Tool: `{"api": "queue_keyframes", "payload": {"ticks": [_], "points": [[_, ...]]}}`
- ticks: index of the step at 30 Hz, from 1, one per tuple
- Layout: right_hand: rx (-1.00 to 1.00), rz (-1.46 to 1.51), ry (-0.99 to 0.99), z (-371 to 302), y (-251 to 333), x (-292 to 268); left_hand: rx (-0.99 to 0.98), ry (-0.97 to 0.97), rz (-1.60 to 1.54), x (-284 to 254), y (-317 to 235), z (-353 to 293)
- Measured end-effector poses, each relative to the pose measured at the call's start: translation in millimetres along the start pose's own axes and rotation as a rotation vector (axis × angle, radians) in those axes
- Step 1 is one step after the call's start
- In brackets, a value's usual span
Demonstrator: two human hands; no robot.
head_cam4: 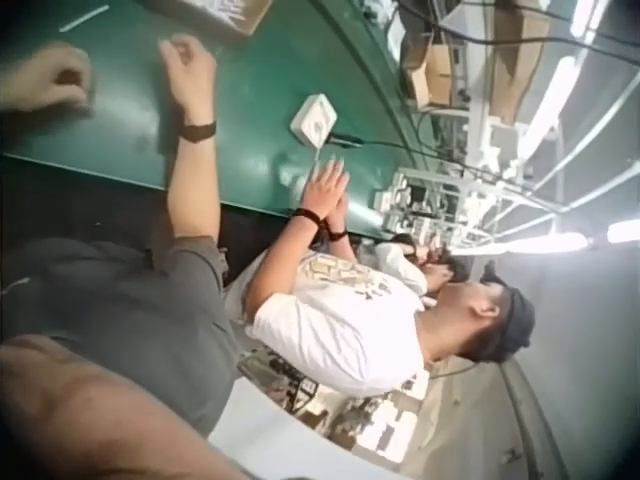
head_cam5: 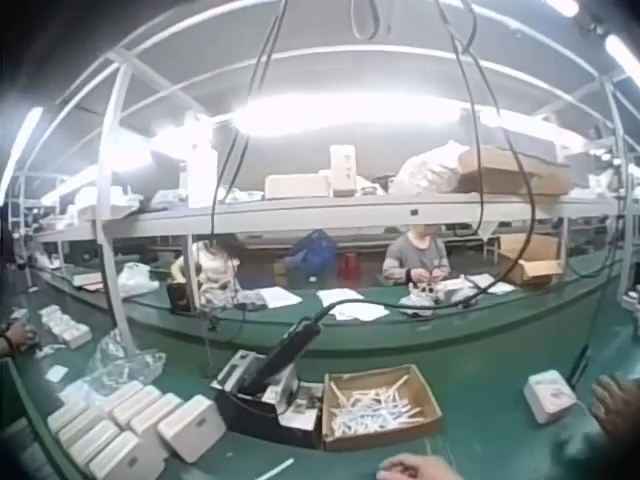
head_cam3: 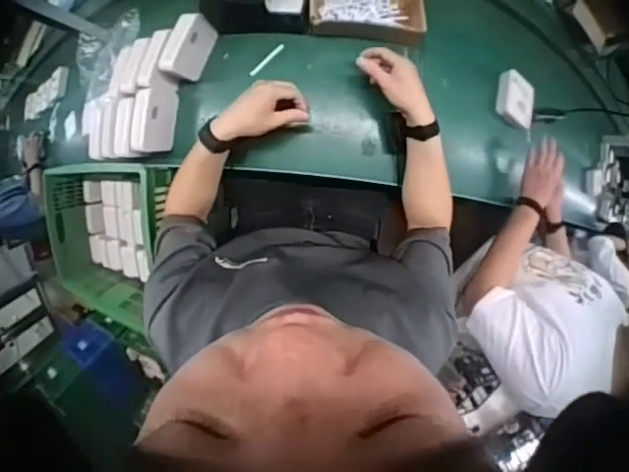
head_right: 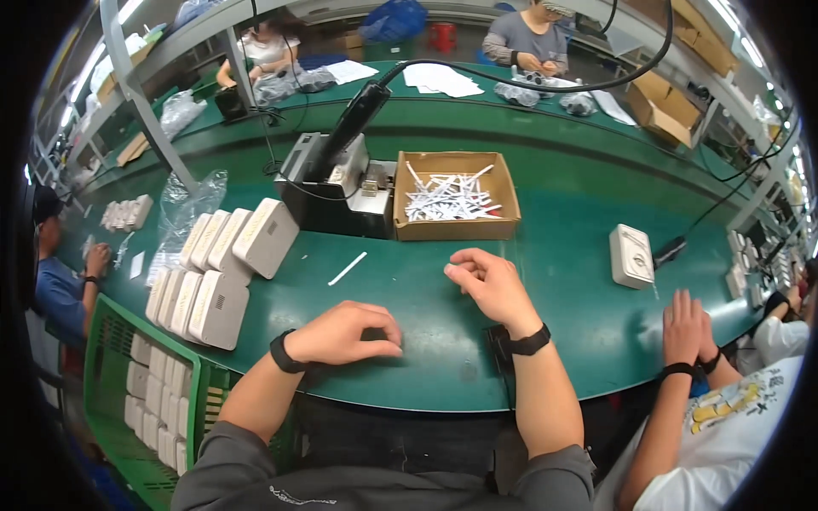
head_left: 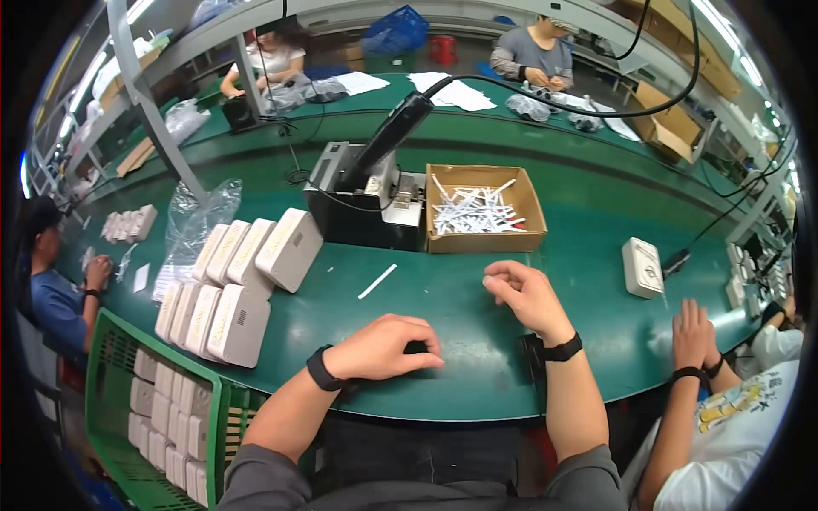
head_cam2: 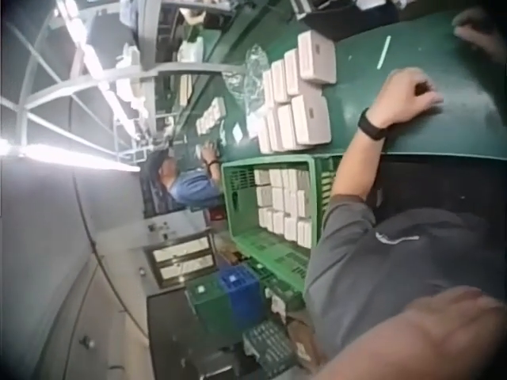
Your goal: Assembling small electronic components into white plastic housings on a production line.
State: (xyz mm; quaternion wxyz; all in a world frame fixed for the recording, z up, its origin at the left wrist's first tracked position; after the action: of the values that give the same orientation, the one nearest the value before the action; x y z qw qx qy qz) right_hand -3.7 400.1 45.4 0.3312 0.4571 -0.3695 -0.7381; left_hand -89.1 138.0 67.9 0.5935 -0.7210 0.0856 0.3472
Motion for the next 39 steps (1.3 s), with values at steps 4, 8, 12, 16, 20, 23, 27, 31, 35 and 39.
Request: {"api": "queue_keyframes", "payload": {"ticks": [4,8,12,16,20,23,27,31,35,39], "points": [[0.057,0.068,0.072,-1.9,-0.5,5.4,-0.226,-0.543,0.385,-43.4,30.4,-17.2],[-0.014,-0.085,0.055,-9.8,1.9,-0.7,-0.477,-0.550,0.560,-61.1,61.3,-14.0],[-0.079,-0.155,0.046,-15.5,11.1,4.5,-0.501,-0.449,0.636,-60.3,68.5,-6.8],[-0.469,-0.287,0.028,-16.6,43.7,19.5,-0.207,-0.503,0.767,-42.2,59.7,-14.3],[-0.723,-0.435,0.012,-29.5,76.7,35.1,-0.023,-0.357,0.714,-7.9,39.4,-6.9],[-0.743,-0.437,0.068,-40.1,73.9,47.5,0.087,-0.396,0.652,13.4,16.3,1.3],[-0.637,-0.325,0.216,-42.6,60.2,58.6,0.259,-0.442,0.555,14.6,-15.8,-6.0],[-0.532,-0.256,0.236,-40.5,55.5,52.4,0.182,-0.621,0.633,-13.9,-28.3,-13.9],[-0.493,-0.287,0.124,-37.3,55.4,45.3,-0.251,-1.066,0.808,-97.5,20.1,-40.8],[-0.491,-0.303,0.064,-36.7,60.3,42.4,-0.517,-1.051,0.961,-133.4,65.5,-62.4]]}}
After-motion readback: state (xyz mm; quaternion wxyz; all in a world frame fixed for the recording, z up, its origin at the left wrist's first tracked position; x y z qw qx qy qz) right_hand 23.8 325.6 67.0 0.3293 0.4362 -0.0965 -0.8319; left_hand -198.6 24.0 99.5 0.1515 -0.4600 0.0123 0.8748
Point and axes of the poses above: each hand's wrist, its own z-axis towards the middle knuckle, its own x-axis out of the palm, y = z × x, the point moved 4 cm from there along z, towards the middle knuckle, and after that the axes turned 13 degrees about -x, right-handed, at the moved point
